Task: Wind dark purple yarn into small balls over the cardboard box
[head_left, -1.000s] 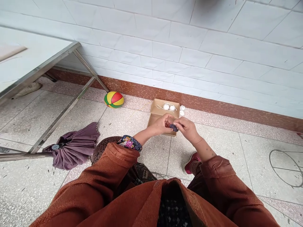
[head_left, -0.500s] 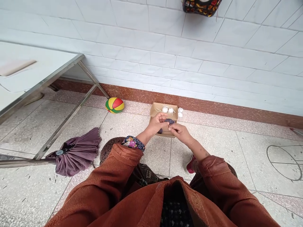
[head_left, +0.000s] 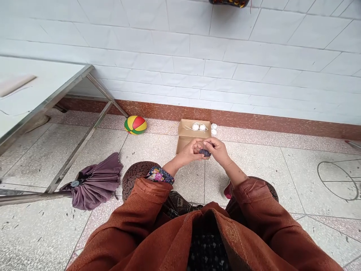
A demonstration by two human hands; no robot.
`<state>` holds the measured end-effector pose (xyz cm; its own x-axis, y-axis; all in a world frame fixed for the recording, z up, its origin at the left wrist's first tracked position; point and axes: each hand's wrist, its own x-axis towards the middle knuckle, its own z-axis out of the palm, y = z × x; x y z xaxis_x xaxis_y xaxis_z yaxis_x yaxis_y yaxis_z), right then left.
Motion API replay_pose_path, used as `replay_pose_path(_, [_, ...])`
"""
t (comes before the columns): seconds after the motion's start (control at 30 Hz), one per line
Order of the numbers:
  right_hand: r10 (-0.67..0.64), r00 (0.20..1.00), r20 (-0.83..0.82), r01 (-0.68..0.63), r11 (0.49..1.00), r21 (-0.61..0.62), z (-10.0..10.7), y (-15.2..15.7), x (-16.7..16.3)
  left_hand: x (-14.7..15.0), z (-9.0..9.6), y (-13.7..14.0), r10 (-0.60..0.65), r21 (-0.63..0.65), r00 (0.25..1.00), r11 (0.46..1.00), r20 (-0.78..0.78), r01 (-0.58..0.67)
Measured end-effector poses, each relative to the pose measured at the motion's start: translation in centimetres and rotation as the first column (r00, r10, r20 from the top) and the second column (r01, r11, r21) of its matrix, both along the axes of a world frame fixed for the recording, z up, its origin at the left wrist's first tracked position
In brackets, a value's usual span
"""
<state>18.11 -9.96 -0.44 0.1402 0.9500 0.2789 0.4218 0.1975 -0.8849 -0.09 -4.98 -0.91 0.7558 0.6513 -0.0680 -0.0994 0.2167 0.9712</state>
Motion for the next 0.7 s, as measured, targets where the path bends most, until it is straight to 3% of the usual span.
replay_pose_path(0.4, [-0.166, 0.984, -0.065, 0.157, 0.980, -0.119, -0.6, -0.1, -0.7, 1.3, 0.7, -1.4, 0.124, -0.052, 0.992, 0.991, 0.011, -0.124])
replay_pose_path(0.7, [-0.227, 0.933, -0.280, 0.179, 0.966, -0.187, -2.0, 0.4, -0.8, 1.5, 0.5, -1.3, 0.139, -0.027, 0.990, 0.990, 0.025, -0.138])
